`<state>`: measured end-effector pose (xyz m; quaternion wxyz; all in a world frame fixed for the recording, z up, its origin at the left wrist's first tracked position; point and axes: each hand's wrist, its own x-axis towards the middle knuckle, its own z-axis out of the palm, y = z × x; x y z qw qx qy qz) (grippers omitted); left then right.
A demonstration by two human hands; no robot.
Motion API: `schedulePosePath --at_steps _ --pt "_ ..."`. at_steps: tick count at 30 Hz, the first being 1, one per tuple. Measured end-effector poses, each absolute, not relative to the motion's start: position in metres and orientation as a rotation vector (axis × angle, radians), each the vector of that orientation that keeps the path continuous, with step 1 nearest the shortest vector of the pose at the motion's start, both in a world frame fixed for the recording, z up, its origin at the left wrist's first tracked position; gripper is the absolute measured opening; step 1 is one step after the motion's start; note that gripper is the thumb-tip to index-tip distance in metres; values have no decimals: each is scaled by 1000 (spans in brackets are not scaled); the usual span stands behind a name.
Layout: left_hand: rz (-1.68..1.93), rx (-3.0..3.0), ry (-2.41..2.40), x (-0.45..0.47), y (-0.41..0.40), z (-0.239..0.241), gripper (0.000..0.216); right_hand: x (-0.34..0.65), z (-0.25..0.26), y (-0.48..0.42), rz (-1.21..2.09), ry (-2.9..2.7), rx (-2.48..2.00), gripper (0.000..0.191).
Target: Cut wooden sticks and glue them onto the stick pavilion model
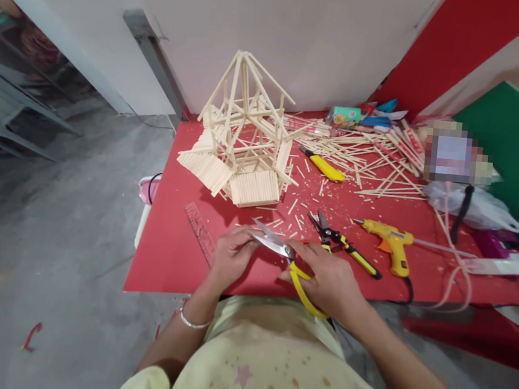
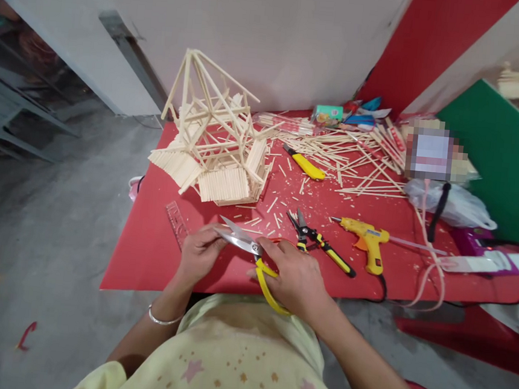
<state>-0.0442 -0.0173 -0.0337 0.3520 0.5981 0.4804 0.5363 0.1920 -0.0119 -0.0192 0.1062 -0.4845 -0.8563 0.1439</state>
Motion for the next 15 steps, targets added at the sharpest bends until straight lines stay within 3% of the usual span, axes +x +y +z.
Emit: schedulePosePath --at_steps 15 --pt "1241 1267 1238 -20 -14 -56 19 215 -39 -10 527 -2540 -1422 53"
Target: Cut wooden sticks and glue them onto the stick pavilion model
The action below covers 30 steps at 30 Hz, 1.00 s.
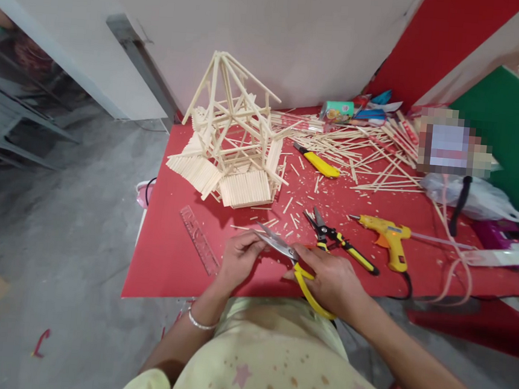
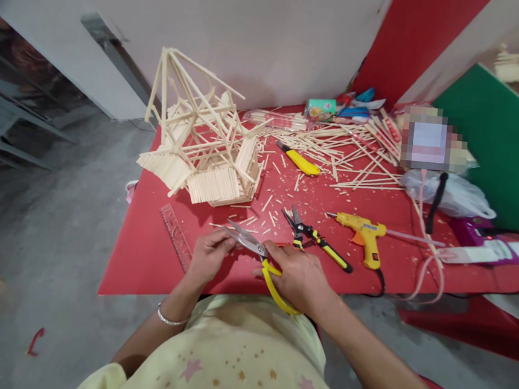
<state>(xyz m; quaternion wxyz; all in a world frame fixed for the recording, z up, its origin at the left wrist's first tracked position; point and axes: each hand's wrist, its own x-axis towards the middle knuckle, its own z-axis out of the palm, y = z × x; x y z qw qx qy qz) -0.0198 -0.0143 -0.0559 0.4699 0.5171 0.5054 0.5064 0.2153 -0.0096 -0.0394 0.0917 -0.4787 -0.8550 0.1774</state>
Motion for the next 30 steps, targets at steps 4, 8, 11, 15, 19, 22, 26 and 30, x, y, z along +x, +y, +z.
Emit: schedulePosePath --at_steps 4,8,11,15,19,22,26,30 --pt "1243 1070 1183 -14 -12 -58 22 220 -43 -3 604 -2505 -1453 51" --pt "1209 1088 1168 -18 -10 -59 25 219 -34 7 556 -2574 -1421 62" --pt "1206 1107 1173 -22 -9 -63 24 215 -26 15 505 -2636 -1406 67" --pt "1215 1123 1183 -27 -7 -69 25 210 -23 22 481 -2674 -1354 69" --pt "1230 1106 1173 -31 -2 -72 27 207 -23 26 511 -2686 -1321 68" --pt "1225 1085 1157 -32 1 -71 29 206 -23 26 503 -2688 -1314 68" --pt "1198 1061 1132 -32 2 -68 31 206 -28 24 495 -2664 -1300 64" --pt "1200 1032 1084 -33 1 -71 32 208 -31 24 523 -2636 -1281 63"
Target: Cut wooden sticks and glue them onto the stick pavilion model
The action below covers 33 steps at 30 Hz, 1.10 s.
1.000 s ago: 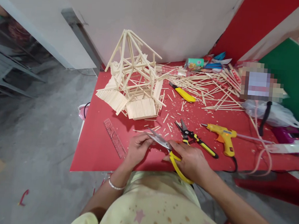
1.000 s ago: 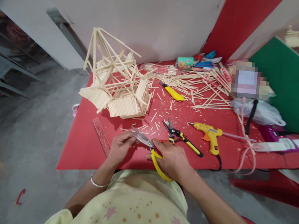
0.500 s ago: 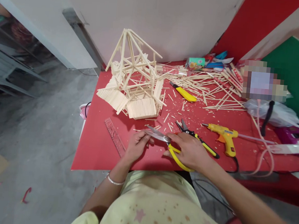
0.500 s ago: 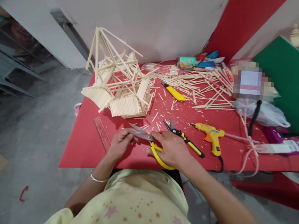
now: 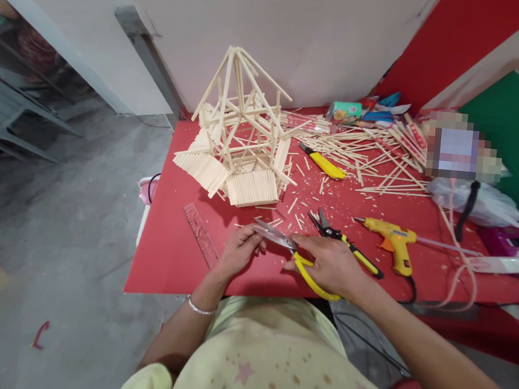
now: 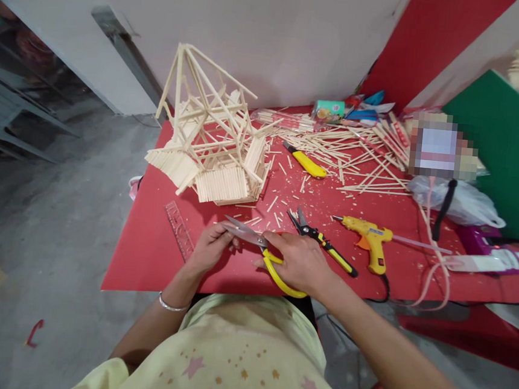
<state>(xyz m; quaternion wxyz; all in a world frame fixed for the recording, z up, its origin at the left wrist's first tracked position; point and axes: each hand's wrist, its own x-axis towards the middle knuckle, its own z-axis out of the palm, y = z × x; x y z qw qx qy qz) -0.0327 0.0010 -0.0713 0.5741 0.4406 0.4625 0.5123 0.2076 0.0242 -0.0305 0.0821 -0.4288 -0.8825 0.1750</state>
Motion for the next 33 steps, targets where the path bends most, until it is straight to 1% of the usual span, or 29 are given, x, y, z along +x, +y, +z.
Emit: schedulePosePath --at_steps 7,10,13,16,22,33 --pt "1159 1036 1021 -39 1 -79 31 208 -24 28 701 -2611 -1234 64" --pt "1145 1051 1007 -40 1 -76 35 207 -23 27 675 -2615 -1249 63" --pt "1136 1047 992 -40 0 -74 39 206 -23 25 572 -2637 -1281 61" --pt "1126 1021 990 -39 0 -74 38 207 -24 24 477 -2649 -1310 57" --pt "1223 920 1026 -35 1 -75 30 206 -25 26 565 -2631 -1246 64" --pt "1222 902 1096 -35 0 -70 29 207 -26 26 547 -2666 -1268 65"
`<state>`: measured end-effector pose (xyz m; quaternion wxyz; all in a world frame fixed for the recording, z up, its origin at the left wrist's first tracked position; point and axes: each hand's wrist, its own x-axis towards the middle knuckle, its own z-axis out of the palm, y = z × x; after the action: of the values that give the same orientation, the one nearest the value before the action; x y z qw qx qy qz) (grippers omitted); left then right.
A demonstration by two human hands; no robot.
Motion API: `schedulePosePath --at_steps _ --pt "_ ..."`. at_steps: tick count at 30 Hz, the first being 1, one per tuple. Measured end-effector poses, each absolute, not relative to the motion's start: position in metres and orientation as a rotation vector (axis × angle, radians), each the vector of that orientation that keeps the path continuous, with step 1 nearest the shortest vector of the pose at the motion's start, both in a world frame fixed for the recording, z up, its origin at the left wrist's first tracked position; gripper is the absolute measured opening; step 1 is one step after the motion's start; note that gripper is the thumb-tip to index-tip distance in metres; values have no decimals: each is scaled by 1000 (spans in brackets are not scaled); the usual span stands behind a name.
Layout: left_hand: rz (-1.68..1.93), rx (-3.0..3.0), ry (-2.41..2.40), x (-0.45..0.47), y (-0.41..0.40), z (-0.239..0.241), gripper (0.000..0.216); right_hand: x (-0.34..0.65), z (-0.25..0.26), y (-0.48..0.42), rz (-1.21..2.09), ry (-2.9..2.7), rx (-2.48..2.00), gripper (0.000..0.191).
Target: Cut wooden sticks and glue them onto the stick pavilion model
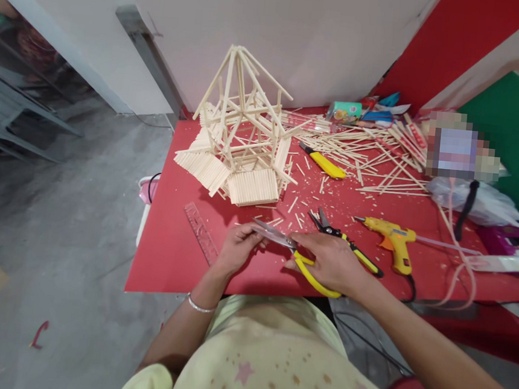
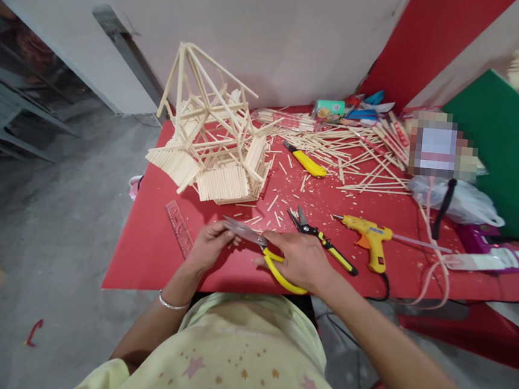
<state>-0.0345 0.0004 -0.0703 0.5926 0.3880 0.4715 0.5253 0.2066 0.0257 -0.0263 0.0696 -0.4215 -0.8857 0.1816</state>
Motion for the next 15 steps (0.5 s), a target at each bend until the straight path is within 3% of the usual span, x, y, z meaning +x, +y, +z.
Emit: schedulePosePath --at_steps 15 --pt "1334 952 1150 -34 0 -71 22 202 -22 29 558 -2647 -1223 64"
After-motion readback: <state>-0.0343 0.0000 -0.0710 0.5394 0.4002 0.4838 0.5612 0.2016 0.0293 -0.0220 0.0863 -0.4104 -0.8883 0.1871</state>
